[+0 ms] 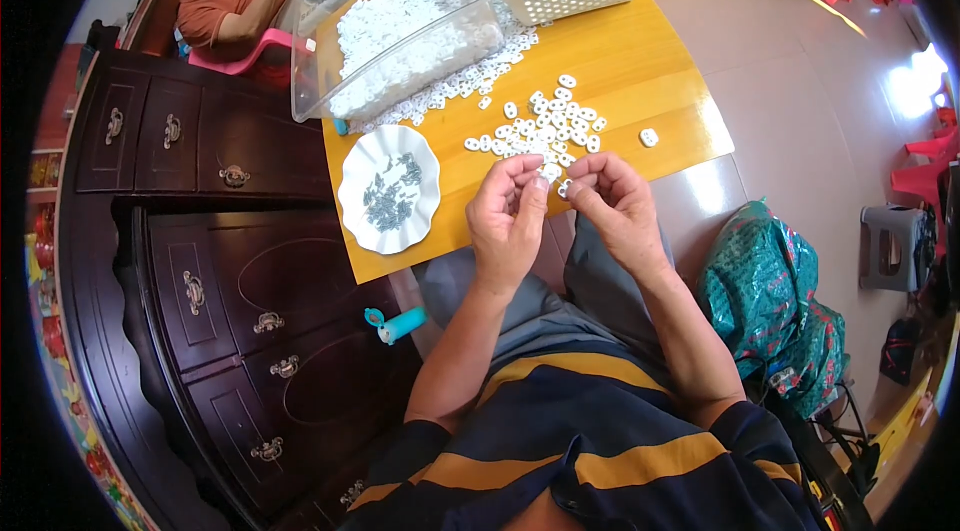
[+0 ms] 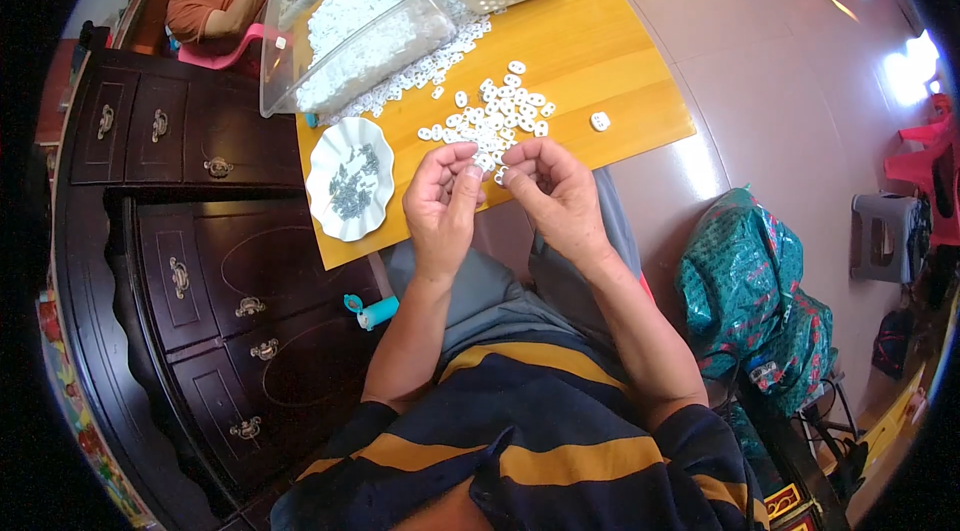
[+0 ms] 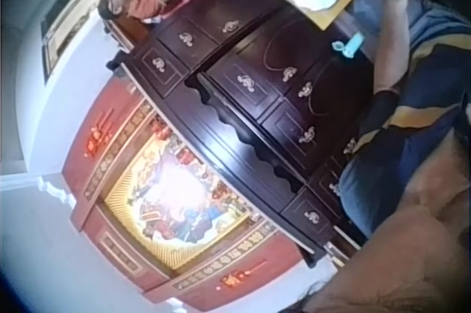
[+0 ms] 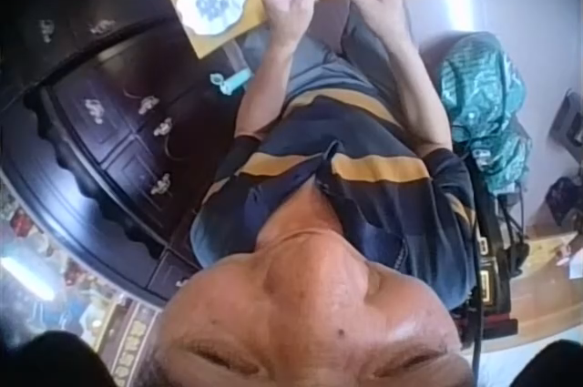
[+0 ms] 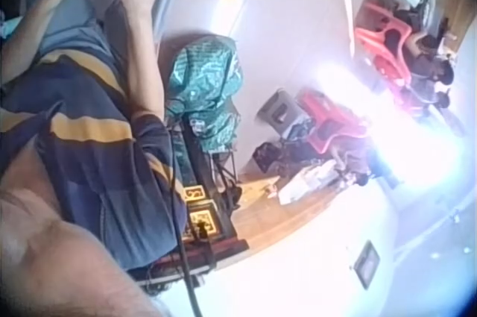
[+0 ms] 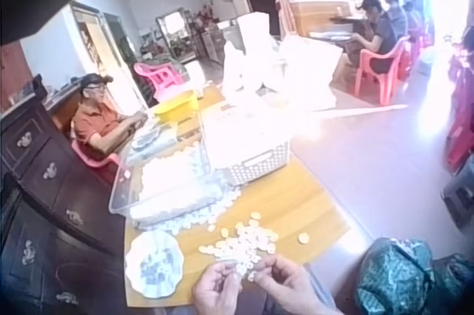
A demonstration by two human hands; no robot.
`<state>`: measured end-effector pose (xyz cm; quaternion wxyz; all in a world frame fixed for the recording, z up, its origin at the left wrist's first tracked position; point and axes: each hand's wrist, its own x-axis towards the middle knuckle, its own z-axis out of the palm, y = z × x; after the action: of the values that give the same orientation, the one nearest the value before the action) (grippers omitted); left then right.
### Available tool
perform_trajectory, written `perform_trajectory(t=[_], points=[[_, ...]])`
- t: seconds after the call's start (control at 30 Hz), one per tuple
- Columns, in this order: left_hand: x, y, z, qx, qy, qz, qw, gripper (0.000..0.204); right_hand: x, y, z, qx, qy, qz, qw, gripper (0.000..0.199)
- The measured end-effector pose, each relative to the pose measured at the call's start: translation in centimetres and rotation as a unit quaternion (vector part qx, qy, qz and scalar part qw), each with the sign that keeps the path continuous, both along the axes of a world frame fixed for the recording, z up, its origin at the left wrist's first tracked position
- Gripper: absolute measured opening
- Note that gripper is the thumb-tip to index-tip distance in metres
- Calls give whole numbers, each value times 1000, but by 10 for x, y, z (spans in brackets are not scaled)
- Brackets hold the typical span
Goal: Assembling small plastic parts by inserting metal pins into them at a table.
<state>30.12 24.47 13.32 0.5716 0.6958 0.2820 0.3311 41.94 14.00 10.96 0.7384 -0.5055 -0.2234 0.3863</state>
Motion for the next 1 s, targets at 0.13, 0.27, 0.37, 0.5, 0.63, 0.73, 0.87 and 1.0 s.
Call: perform_trajectory(t=[0.13,0.27,0.37,0.5,0.63,0.73,0.87,1.0], points=[[1,-1,-3,1,-5,-3,1000,21,0,-1,-1,-11,2,1,1000,12],[2,-1,0,-7,-5,-10,1000,18,0,-1,-1,-4,-13,-3,1000,11],[2,-1,0,-7,0,-9,1000,18,0,-1,0,-8,-14,-3,1000,12],[2,-1,1,-12,-1,-10,1000,18,1,-1,0,-13,-17,-4,1000,12],[1,0,-1,-2,7,-14,1000,18,0,0,-3,-14,-49,-12,999,11],[0,0,0,-3,6,-16,1000,17,-1,0,-4,-4,-52,-14,999,10],[-1,-1,2,-7,7,-29,1000,17,0,0,-4,-13,-57,-14,998,10],[-2,-1,0,6,10,-35,999,19,0,0,-5,-10,-55,-19,998,10]])
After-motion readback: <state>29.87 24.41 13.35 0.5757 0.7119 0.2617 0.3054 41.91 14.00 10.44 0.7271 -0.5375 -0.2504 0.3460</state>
